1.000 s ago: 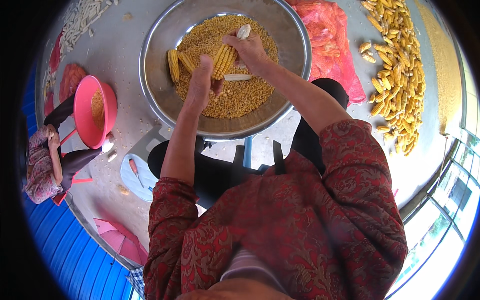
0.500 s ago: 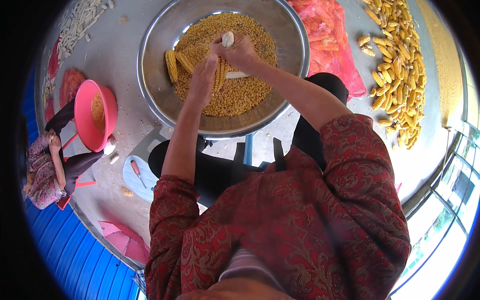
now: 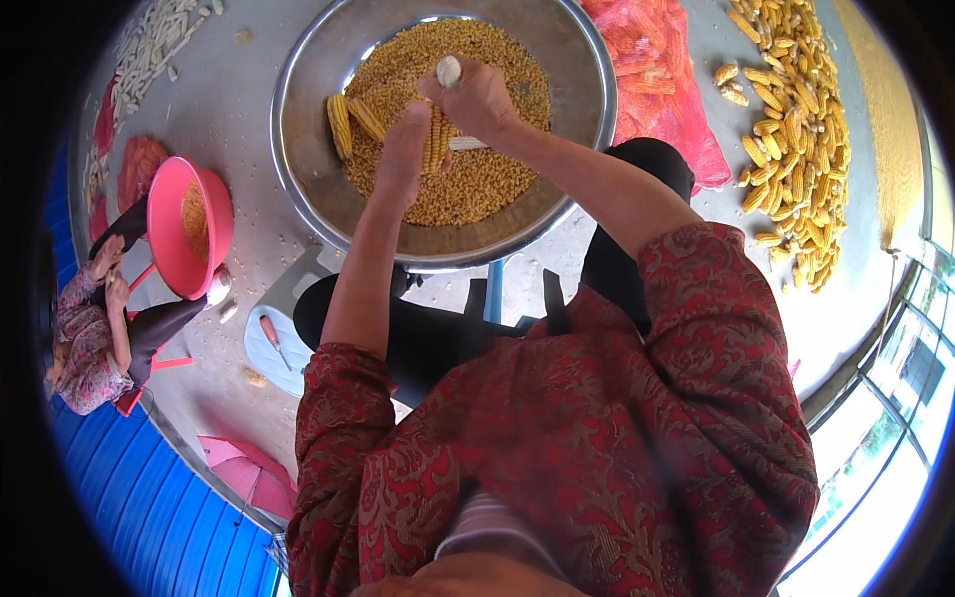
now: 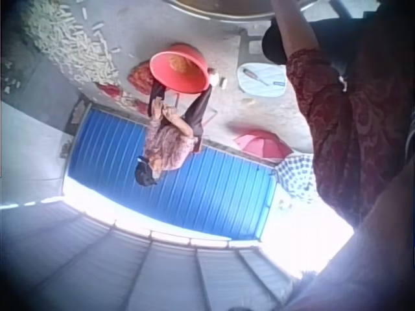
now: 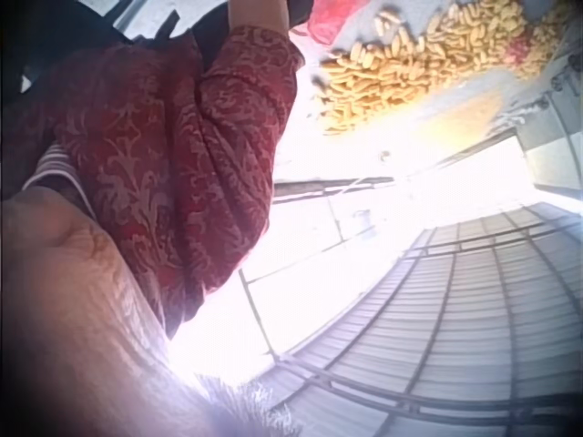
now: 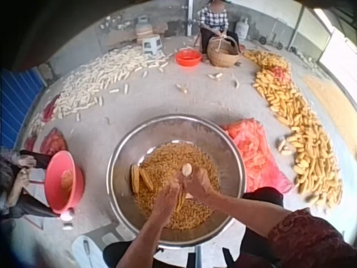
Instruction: The person sits and shucks corn by hand, removing kernels from cobs into a large metal bowl. The person repeatedly picks up cobs, rubs them to release kernels, and discards the bare cobs into a pile.
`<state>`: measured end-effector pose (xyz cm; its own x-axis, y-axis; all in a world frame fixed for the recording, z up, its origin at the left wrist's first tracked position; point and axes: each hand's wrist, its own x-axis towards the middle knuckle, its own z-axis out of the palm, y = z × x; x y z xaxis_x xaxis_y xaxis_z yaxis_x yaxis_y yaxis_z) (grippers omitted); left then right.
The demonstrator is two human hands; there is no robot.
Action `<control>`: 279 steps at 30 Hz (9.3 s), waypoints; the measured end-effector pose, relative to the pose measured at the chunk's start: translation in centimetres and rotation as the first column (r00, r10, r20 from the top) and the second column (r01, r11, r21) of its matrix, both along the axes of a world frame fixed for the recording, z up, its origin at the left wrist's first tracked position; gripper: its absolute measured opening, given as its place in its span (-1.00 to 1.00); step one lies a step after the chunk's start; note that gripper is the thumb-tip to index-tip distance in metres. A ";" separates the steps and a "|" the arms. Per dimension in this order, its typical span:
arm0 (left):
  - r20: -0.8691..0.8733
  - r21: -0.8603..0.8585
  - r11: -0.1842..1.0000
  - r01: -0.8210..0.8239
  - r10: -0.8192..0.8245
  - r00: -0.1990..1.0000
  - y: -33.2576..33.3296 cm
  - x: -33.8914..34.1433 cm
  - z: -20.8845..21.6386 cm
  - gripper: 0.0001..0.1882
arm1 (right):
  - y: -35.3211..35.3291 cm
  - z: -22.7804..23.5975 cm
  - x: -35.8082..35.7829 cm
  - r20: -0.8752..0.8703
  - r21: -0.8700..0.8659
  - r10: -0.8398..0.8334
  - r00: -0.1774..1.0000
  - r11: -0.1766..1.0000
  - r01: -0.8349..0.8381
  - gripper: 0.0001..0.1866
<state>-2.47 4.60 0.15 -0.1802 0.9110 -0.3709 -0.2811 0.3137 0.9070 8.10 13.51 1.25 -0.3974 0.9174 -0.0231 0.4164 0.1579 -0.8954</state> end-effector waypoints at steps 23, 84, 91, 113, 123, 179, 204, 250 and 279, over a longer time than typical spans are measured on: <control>-0.014 0.051 0.994 0.099 -0.098 0.995 -0.3 -0.2 0.8 -0.45 | 2.1 -0.6 0.7 -0.273 -0.544 -0.216 0.937 0.838 0.035 -0.78; 0.112 -0.156 0.988 -0.001 0.019 0.993 0.2 0.1 -1.3 -0.43 | -0.2 -0.2 0.1 0.193 -0.261 -0.025 0.981 0.962 0.076 -0.56; -0.002 -0.246 0.945 -0.213 0.220 0.976 1.0 1.2 -8.4 -0.67 | -1.6 -3.2 0.7 0.032 0.024 -0.035 0.999 0.999 0.034 -0.76; -0.743 0.038 0.991 -0.131 0.115 0.659 -1.6 4.3 -4.0 -0.65 | -1.0 -2.9 0.4 -0.322 -0.628 -0.214 0.922 0.777 -0.039 -0.82; -0.515 0.011 0.996 -0.092 0.085 0.853 -0.7 3.0 -4.2 -0.70 | -1.5 -1.7 -0.3 -0.139 -0.175 -0.086 0.987 0.983 0.061 -0.79; -0.208 -0.023 0.985 -0.169 0.160 0.965 -0.7 4.4 -3.9 -0.50 | 0.0 -1.2 -0.5 0.140 -0.149 -0.096 0.985 0.982 0.117 -0.60; -0.915 -0.017 1.000 0.018 -0.023 0.403 -1.6 2.4 -1.9 -0.69 | 2.3 -2.0 1.0 0.019 -0.395 0.043 0.999 0.918 -0.032 -0.53; 0.744 -0.039 0.997 -0.065 0.073 0.664 -1.0 -0.5 -3.5 -0.52 | 4.0 -0.8 2.4 -0.422 -0.543 -0.115 0.899 0.826 -0.149 -0.73; -0.183 -0.387 0.816 -0.429 0.388 0.903 3.1 -14.5 -17.7 -0.87 | 3.6 2.0 5.8 -0.048 -0.553 0.018 0.999 0.832 -0.042 -0.68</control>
